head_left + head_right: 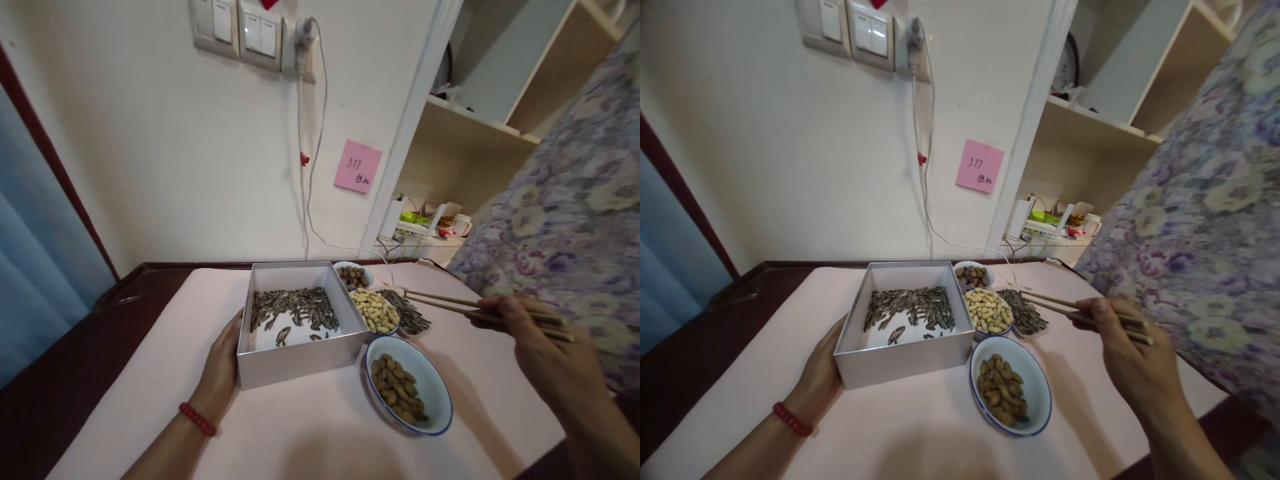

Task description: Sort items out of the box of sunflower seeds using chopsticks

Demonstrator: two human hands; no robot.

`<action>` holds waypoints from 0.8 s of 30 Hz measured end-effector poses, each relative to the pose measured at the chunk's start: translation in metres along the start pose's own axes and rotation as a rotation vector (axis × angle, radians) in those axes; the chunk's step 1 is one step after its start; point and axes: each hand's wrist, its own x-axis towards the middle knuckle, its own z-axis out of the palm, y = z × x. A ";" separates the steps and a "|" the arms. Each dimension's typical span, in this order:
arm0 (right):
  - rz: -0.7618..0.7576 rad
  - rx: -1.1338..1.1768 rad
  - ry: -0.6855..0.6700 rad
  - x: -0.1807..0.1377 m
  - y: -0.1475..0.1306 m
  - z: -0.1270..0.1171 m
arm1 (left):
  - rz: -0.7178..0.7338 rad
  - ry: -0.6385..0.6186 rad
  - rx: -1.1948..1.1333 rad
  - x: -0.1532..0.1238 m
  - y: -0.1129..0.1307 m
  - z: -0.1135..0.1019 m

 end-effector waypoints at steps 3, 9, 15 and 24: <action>0.021 -0.013 -0.037 0.002 0.014 -0.004 | -0.014 0.001 -0.007 -0.001 0.001 0.001; -0.110 0.092 -0.056 -0.003 -0.019 0.011 | -0.012 0.037 0.031 -0.001 0.002 0.002; -0.265 0.212 -0.336 -0.009 -0.046 0.062 | 0.020 -0.009 0.014 -0.002 0.001 0.002; -0.333 0.188 -0.752 -0.024 -0.058 0.153 | 0.036 -0.035 0.026 0.000 -0.006 -0.005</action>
